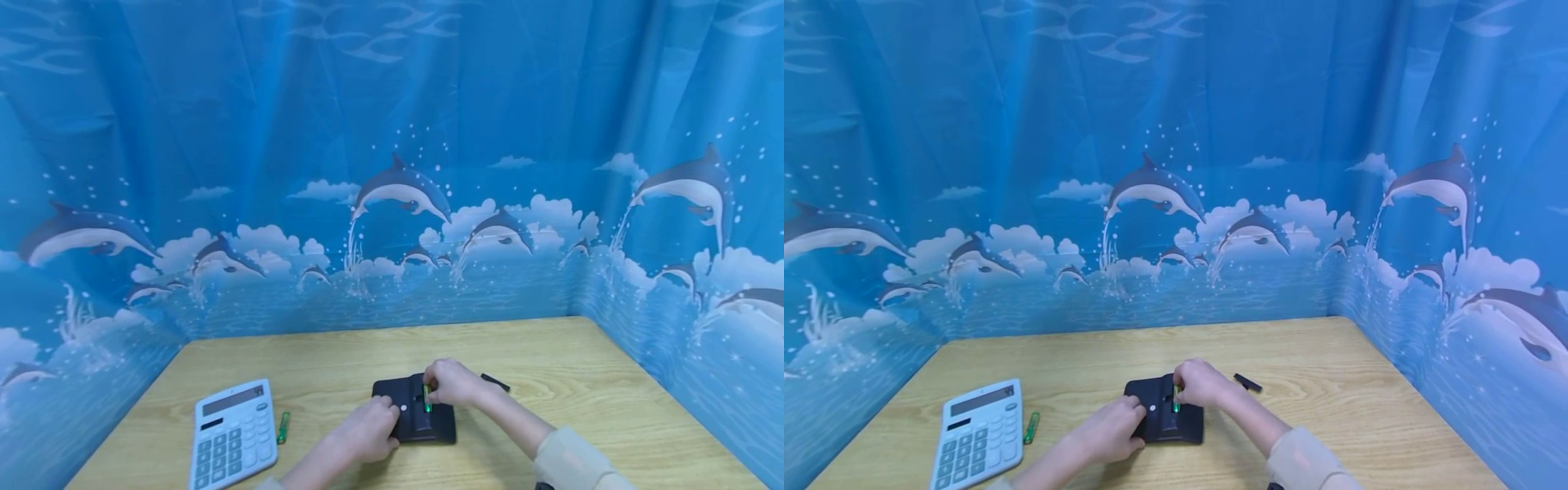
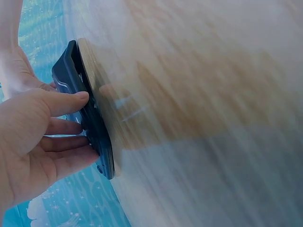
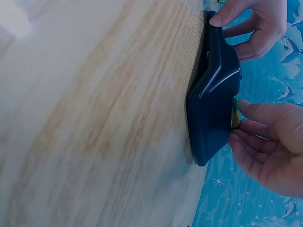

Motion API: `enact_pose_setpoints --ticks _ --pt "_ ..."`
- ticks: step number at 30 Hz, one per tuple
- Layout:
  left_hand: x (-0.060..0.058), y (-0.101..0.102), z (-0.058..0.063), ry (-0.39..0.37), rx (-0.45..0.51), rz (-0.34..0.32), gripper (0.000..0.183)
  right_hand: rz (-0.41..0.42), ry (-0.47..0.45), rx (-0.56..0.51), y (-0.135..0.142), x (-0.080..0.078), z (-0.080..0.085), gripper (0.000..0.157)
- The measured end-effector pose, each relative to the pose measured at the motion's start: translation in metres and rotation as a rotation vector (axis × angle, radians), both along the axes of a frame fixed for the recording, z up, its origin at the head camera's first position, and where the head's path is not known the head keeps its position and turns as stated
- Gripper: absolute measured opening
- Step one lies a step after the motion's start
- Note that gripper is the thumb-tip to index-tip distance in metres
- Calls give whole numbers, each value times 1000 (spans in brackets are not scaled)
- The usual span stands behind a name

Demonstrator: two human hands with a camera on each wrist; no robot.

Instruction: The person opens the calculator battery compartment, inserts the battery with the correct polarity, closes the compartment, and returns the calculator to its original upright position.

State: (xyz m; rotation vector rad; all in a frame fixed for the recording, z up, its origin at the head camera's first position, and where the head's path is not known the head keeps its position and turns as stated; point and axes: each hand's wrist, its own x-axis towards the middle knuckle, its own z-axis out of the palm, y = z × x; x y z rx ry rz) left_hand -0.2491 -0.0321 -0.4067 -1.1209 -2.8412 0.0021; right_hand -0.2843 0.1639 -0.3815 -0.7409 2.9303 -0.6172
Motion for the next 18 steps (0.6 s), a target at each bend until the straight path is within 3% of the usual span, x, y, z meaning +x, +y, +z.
enact_pose_setpoints --ticks 11,18 --pt "-1 -1 -2 17 17 -11 32 44 -13 -44 3 -2 -4 20" --pt "0 0 -1 26 14 -9 32 77 33 -13 4 -1 -5 17"
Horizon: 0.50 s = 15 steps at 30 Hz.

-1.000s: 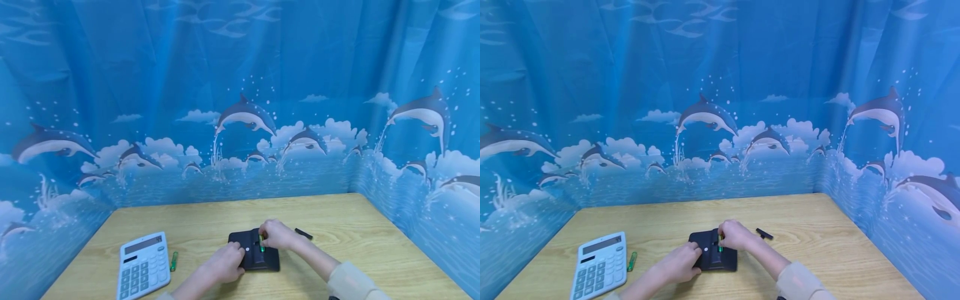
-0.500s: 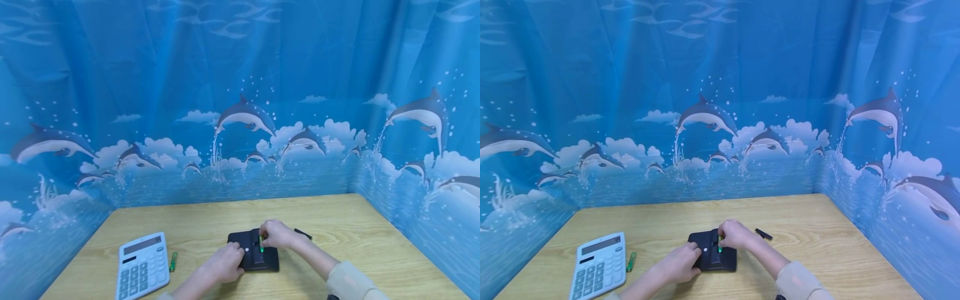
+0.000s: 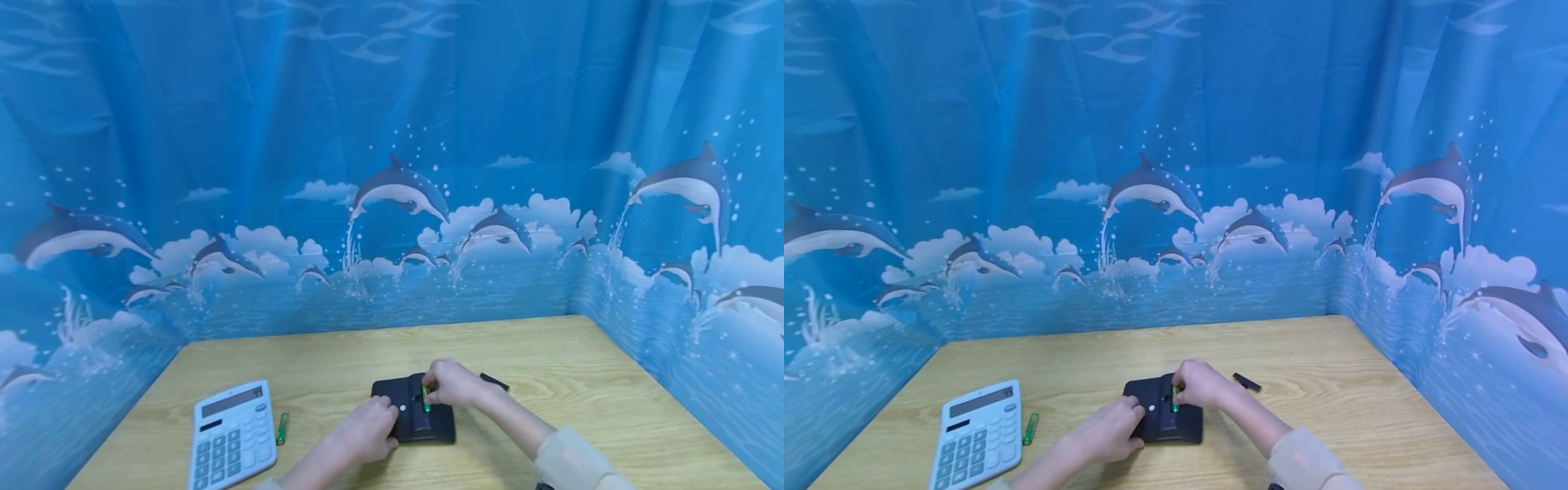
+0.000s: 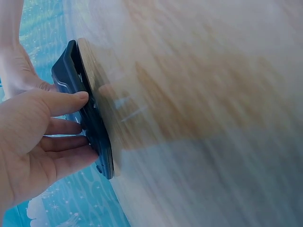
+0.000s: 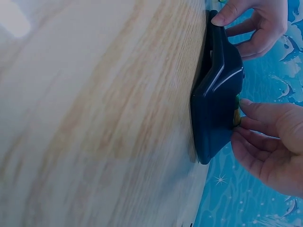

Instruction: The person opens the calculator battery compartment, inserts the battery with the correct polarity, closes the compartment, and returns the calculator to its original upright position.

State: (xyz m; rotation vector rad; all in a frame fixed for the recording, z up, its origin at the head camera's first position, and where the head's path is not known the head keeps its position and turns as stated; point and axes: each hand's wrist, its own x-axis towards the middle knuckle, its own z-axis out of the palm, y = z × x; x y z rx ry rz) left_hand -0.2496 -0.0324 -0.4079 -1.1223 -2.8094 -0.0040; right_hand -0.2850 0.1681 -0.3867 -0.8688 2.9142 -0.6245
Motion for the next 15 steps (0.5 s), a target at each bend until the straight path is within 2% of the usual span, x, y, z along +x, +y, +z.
enact_pose_setpoints --ticks 6,15 --pt "0 0 0 4 2 0 32 31 55 52 2 2 1 16" --pt "2 1 1 -8 -2 3 31 25 26 16 2 1 0 21"
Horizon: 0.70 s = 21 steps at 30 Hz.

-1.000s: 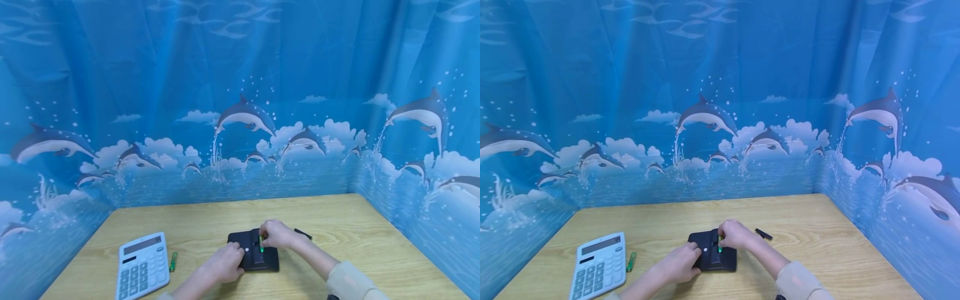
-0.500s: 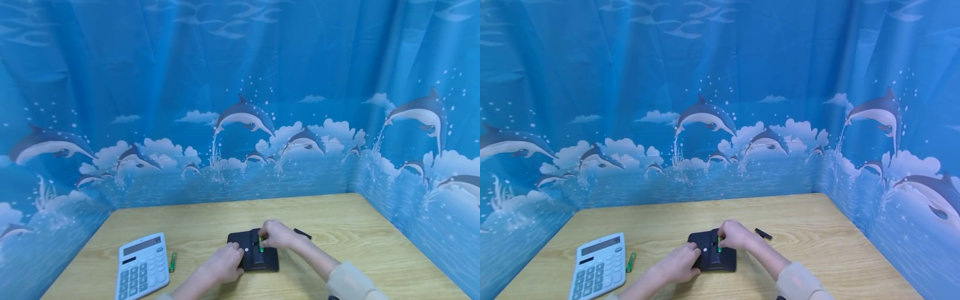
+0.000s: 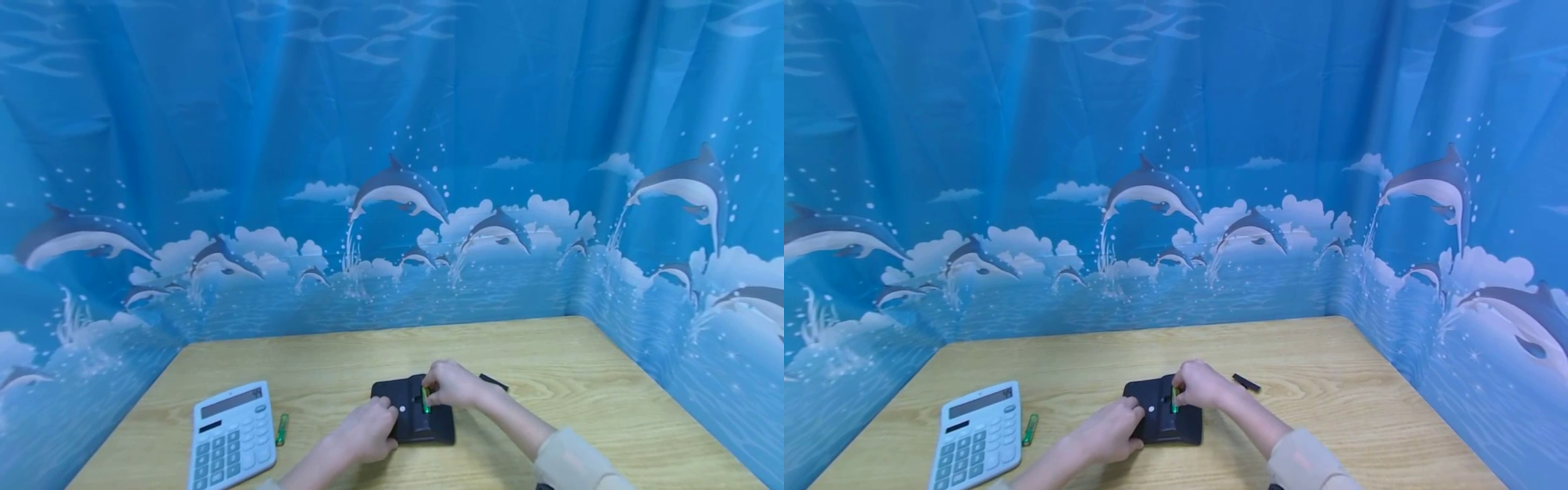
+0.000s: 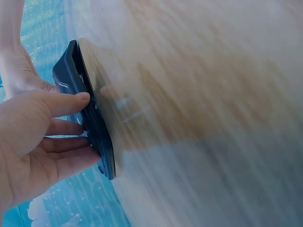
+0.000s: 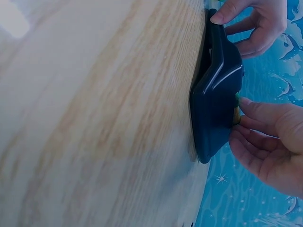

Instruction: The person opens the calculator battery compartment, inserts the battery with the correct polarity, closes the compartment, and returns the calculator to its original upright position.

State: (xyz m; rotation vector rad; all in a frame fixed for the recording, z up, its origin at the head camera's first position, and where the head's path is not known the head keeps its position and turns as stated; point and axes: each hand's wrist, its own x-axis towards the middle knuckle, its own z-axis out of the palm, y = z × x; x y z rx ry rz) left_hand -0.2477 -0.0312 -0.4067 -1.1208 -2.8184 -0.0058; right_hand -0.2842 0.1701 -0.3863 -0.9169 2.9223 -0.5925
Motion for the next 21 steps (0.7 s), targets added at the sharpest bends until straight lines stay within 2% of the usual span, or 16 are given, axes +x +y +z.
enact_pose_setpoints --ticks 9,16,21 --pt "1 -1 -1 43 18 -17 31 5 3 -11 1 -1 -1 19" --pt "0 0 -2 16 9 -3 31 13 20 13 0 0 -1 18" --pt "0 0 -2 19 1 -2 31 -4 -11 14 -1 1 1 17"
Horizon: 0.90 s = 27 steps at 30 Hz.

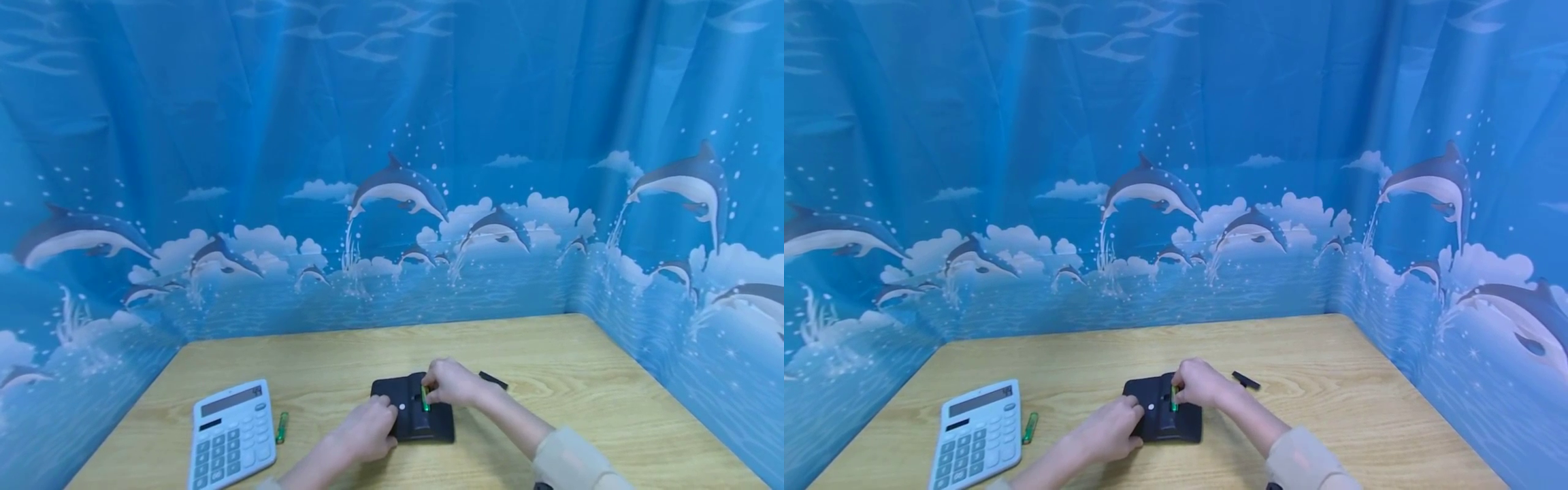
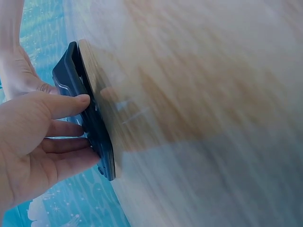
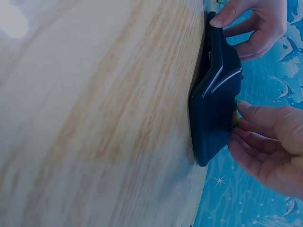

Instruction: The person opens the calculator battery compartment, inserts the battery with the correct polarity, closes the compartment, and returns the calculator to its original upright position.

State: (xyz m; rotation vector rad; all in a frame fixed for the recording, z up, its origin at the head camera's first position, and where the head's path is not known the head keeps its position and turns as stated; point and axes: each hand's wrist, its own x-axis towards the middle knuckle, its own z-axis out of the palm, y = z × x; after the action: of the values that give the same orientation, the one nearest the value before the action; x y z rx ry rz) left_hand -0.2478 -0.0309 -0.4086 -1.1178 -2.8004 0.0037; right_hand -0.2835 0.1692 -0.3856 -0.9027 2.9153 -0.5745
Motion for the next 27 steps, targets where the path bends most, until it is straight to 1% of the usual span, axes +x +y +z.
enact_pose_setpoints --ticks 3,7,14,17,20,23,27 --pt "1 0 0 8 2 -5 31 -10 -22 -25 0 0 0 20" --pt "2 0 0 3 8 -2 31 4 -25 -40 1 -2 -1 19" --pt "0 1 -1 -19 5 18 31 21 -8 -33 4 -4 -4 24" --pt "0 1 -1 -23 9 19 31 36 3 -34 5 -6 -5 22" --pt "0 1 0 -12 16 14 31 36 5 -58 6 -6 -6 21" --pt "0 1 1 -2 18 8 31 12 -8 -100 5 -5 -6 19" --pt "0 1 1 -7 16 6 30 -55 -54 -151 2 -4 -5 20"
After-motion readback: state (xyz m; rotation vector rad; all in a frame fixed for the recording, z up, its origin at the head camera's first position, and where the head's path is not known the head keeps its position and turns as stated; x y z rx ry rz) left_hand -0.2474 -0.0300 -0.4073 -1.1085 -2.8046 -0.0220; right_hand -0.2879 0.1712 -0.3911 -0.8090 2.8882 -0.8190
